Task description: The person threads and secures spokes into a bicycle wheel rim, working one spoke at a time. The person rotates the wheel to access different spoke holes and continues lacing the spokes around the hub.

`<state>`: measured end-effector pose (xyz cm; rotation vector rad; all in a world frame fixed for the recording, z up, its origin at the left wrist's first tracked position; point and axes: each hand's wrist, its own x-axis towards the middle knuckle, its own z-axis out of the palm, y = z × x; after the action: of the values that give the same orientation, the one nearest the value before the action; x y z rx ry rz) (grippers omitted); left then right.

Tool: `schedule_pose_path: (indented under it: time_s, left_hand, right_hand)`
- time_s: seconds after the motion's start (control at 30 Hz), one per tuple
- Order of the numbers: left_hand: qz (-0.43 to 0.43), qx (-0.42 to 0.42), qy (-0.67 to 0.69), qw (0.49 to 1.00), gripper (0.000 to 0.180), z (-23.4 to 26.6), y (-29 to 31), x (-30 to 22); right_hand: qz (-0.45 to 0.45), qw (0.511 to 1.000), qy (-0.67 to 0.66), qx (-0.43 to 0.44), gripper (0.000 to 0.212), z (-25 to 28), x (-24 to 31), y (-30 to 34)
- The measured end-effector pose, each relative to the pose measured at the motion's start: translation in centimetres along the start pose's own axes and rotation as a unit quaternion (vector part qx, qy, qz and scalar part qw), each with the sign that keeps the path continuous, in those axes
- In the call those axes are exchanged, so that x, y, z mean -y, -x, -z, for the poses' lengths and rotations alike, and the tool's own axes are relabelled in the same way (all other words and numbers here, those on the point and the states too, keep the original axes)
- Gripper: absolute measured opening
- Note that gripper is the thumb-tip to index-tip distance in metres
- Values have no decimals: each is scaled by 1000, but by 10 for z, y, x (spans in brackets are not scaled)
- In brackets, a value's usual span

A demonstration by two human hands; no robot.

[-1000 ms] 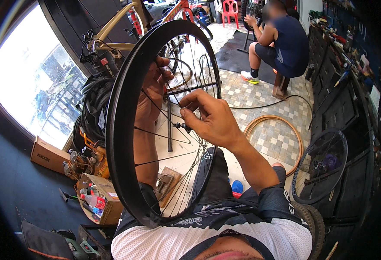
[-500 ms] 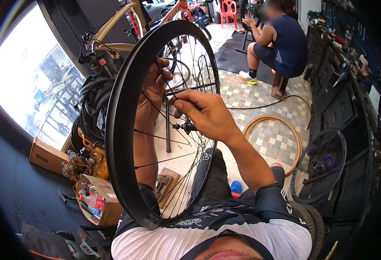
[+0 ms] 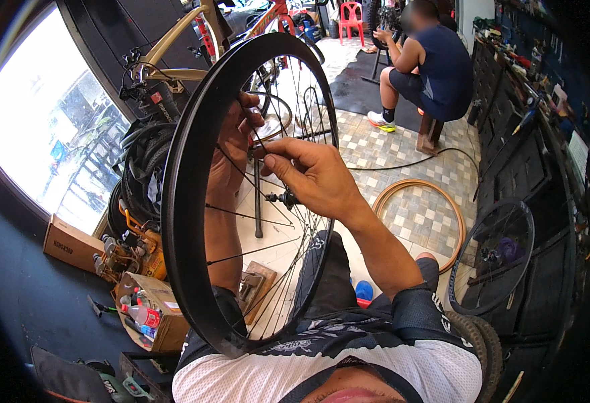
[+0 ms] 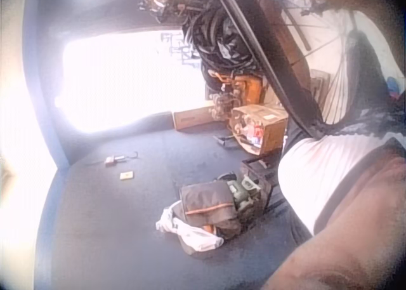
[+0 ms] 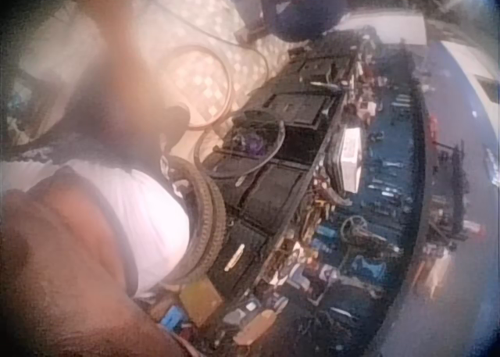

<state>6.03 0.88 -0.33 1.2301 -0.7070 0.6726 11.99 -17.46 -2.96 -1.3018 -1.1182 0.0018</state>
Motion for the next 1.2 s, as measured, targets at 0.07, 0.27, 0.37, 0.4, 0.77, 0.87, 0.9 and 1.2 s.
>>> schedule_pose_path:
  time_s: [0.07,0.27,0.37,0.4,0.77,0.87,0.9,1.2]
  left_hand:
    - [-22,19,-4,1000,37,1,0,0]
    - [25,-45,-18,999,34,-2,-2,-2]
    - [36,-26,-1,999,34,1,0,-2]
    - [37,-15,6,999,34,4,0,-3]
    - [-3,30,-36,999,39,9,1,1]
    - [3,21,-30,999,40,8,1,0]
    - [3,23,-35,999,41,8,1,0]
    - [44,68,30,996,51,3,0,-3]
  right_hand:
    - [20,999,26,-11,26,-2,2,-1]
    - [-32,999,-17,7,25,1,1,-3]
    - [-32,998,-55,4,24,-3,-3,-2]
    - [-41,998,-36,7,24,-1,4,-2]
    - [-39,999,-25,15,26,-1,6,-5]
    - [-3,1000,7,-3,25,-2,5,-5]
    - [-4,1000,14,-10,25,-3,5,-6]
    - [-8,993,-102,64,33,5,-14,-7]
